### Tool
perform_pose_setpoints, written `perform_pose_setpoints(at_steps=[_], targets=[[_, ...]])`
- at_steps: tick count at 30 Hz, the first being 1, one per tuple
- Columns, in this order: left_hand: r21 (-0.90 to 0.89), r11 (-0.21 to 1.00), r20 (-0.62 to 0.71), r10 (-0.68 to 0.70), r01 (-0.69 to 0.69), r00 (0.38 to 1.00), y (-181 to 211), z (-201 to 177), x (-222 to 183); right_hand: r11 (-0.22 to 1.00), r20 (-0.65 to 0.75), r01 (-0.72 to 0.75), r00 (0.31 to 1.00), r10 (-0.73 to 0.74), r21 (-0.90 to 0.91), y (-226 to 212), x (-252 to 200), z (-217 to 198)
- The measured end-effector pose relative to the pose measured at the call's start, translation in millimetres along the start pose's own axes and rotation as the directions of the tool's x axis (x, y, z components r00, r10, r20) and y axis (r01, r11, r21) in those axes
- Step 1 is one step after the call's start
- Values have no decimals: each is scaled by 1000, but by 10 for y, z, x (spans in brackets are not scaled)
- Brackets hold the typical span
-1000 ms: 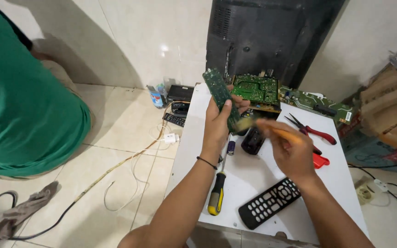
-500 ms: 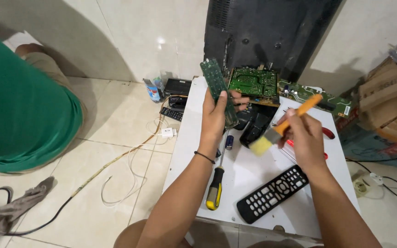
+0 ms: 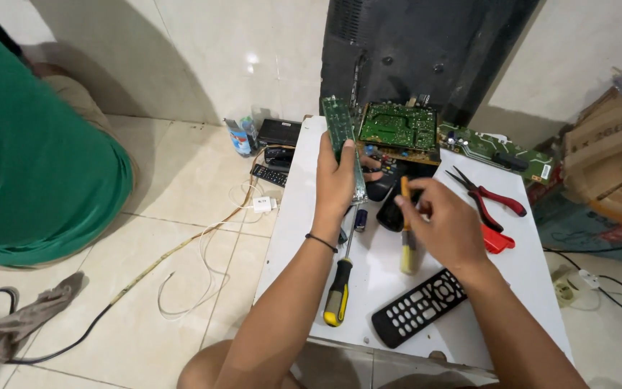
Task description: Cleaning the internal circuit board of a remote control with a brush and reassembling the device.
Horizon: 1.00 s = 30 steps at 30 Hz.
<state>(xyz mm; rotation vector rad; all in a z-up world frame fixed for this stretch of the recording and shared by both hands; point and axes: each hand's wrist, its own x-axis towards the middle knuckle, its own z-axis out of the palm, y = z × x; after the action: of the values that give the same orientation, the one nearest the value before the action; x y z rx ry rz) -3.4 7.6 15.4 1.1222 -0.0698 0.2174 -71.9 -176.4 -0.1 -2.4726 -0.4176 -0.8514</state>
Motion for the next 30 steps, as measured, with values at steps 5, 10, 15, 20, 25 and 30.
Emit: perform_pose_setpoints(at_steps=[5, 10, 15, 20, 25, 30], targets=[[188, 982, 16, 4, -7, 1000, 86, 5, -37, 946, 139, 312, 937, -321, 89, -58, -25, 227], [465, 881, 30, 81, -85, 996, 282, 87, -162, 920, 416, 388, 846, -332, -54, -186, -72, 241], [703, 708, 61, 31, -65, 998, 405, 104, -266, 935, 331, 353, 878, -346, 40, -113, -57, 216], [767, 639, 142, -84, -56, 986, 302, 43, -195, 977, 30, 143, 990, -140, -159, 326, 49, 117], [812, 577, 208, -145, -88, 967, 316, 47, -210, 899, 149, -119, 969, 199, -422, 647, 59, -62], [805, 582, 269, -176, -120, 947, 322, -11, -210, 912, 519, -208, 767, 377, -354, 327, 230, -363]])
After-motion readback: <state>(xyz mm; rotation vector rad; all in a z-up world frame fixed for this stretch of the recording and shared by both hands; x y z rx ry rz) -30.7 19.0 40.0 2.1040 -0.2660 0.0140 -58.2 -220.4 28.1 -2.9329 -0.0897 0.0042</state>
